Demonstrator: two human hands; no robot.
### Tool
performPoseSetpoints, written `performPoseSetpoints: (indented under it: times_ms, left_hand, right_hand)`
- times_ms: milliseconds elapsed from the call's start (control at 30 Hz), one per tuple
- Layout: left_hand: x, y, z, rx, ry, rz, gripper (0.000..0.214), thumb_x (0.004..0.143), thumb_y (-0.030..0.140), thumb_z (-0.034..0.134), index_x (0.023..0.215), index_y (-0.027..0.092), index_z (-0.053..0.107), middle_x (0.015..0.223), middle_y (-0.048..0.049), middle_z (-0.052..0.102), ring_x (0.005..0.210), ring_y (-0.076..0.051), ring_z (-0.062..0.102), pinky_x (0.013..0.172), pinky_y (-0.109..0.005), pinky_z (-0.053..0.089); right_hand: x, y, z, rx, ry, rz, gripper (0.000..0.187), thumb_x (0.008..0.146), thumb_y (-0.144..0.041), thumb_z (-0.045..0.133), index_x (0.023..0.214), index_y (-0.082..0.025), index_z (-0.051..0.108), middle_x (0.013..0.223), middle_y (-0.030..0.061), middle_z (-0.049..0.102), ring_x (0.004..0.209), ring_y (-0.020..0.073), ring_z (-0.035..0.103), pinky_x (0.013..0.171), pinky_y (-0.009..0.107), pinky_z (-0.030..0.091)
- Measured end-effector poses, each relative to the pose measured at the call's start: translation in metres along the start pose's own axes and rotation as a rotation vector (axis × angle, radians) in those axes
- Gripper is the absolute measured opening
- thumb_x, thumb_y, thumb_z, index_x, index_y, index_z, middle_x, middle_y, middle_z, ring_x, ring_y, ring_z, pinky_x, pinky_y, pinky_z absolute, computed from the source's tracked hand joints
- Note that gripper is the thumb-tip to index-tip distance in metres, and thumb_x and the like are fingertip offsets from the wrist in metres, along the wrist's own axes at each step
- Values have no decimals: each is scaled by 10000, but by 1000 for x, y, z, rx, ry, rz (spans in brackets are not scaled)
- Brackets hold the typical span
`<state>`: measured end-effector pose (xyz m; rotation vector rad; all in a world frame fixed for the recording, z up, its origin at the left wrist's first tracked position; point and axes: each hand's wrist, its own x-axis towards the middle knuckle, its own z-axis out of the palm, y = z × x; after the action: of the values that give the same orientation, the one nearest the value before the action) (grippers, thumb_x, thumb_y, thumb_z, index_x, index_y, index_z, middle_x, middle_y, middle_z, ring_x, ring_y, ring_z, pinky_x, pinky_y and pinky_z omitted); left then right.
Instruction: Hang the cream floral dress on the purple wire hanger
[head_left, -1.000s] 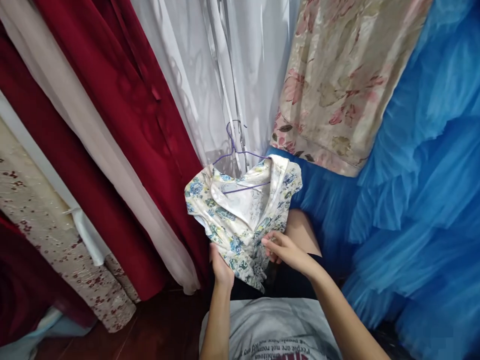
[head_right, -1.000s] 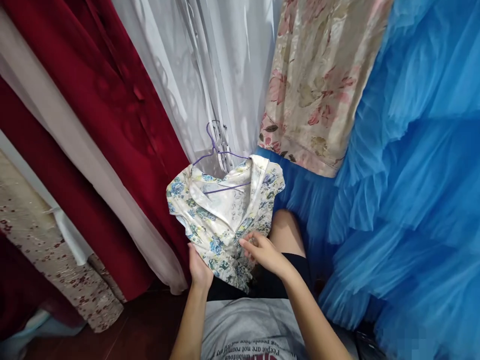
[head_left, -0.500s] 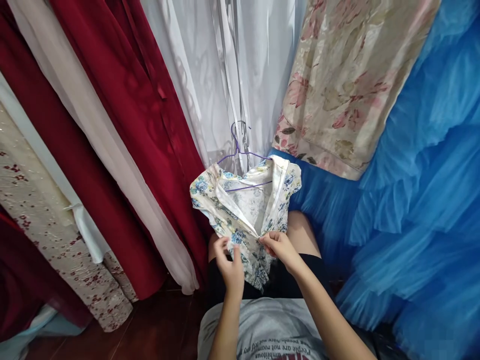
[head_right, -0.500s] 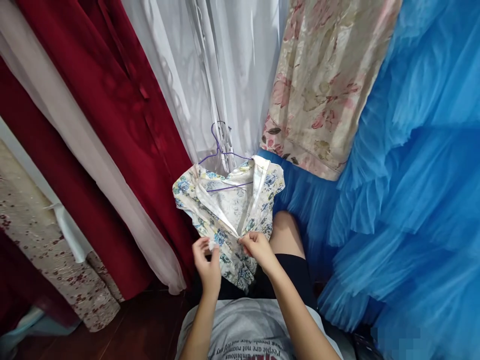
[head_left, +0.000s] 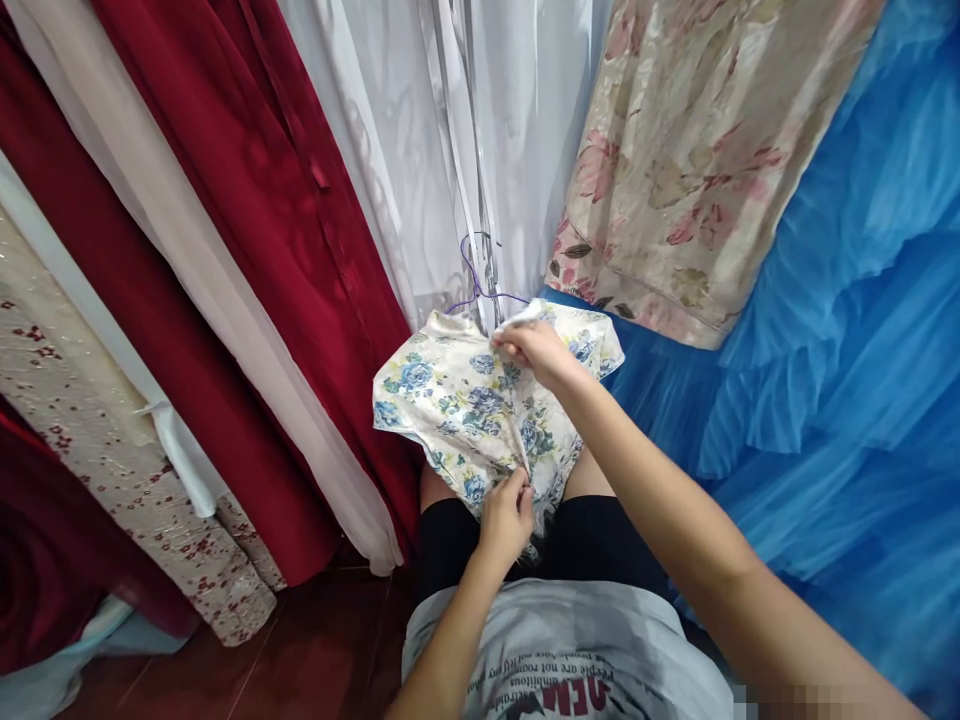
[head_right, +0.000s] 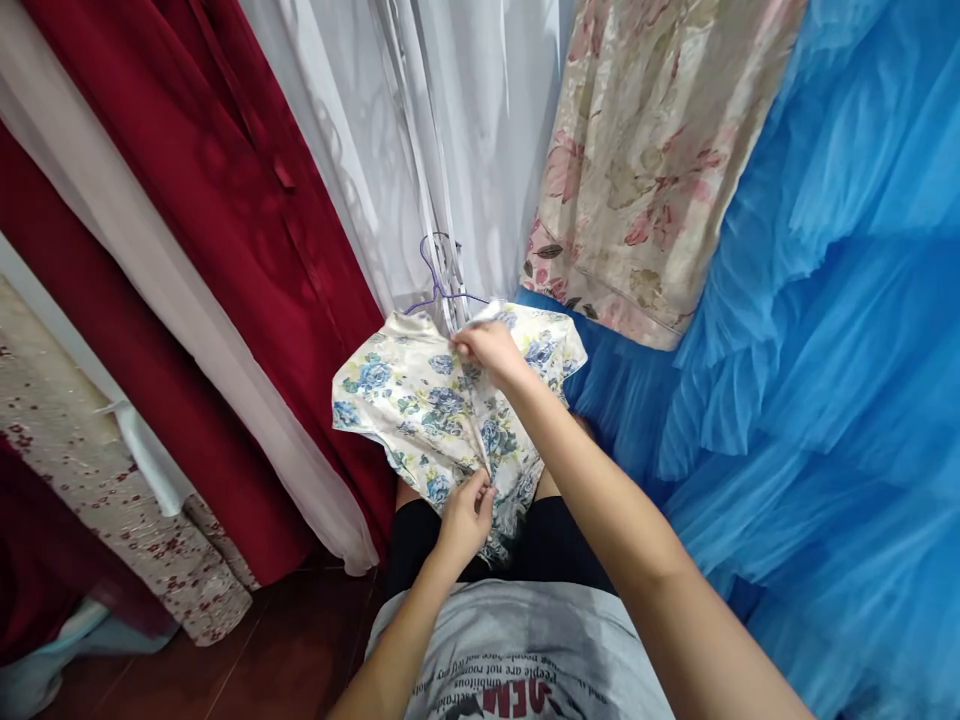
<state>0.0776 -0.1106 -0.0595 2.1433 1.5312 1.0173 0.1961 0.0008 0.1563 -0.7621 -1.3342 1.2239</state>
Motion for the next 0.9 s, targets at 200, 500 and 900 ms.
performPoseSetpoints:
  times_ms: [200, 500, 900]
  left_hand:
    - [33, -9, -33, 116, -225, 48, 104, 856, 149, 611, 872, 207, 695, 805, -58, 672, 766, -222, 645, 712, -292, 448]
    - [147, 76, -182, 5, 405, 483, 225, 977, 282, 557, 1145, 221, 694, 924, -40, 707, 793, -169, 633, 779, -290, 486]
    - [175, -20, -230, -959, 1050, -30, 171, 967, 186, 519, 803, 165, 564, 725, 31, 566, 740, -96, 573, 792, -195, 459]
  right_hand:
    - [13, -21, 13, -12, 49, -122, 160, 776, -222, 608, 649, -127, 626, 476, -43, 466, 419, 60, 318, 425, 226, 208]
    - [-15, -10, 8, -269, 34, -308, 216, 824, -328, 603, 672, -180, 560, 495, -36, 512, 476, 98, 436, 512, 239, 317]
    - [-22, 65, 4, -379, 83, -146, 217, 695, -261, 580, 521, -201, 465, 478, -52, 425, 494, 93, 354, 507, 235, 253]
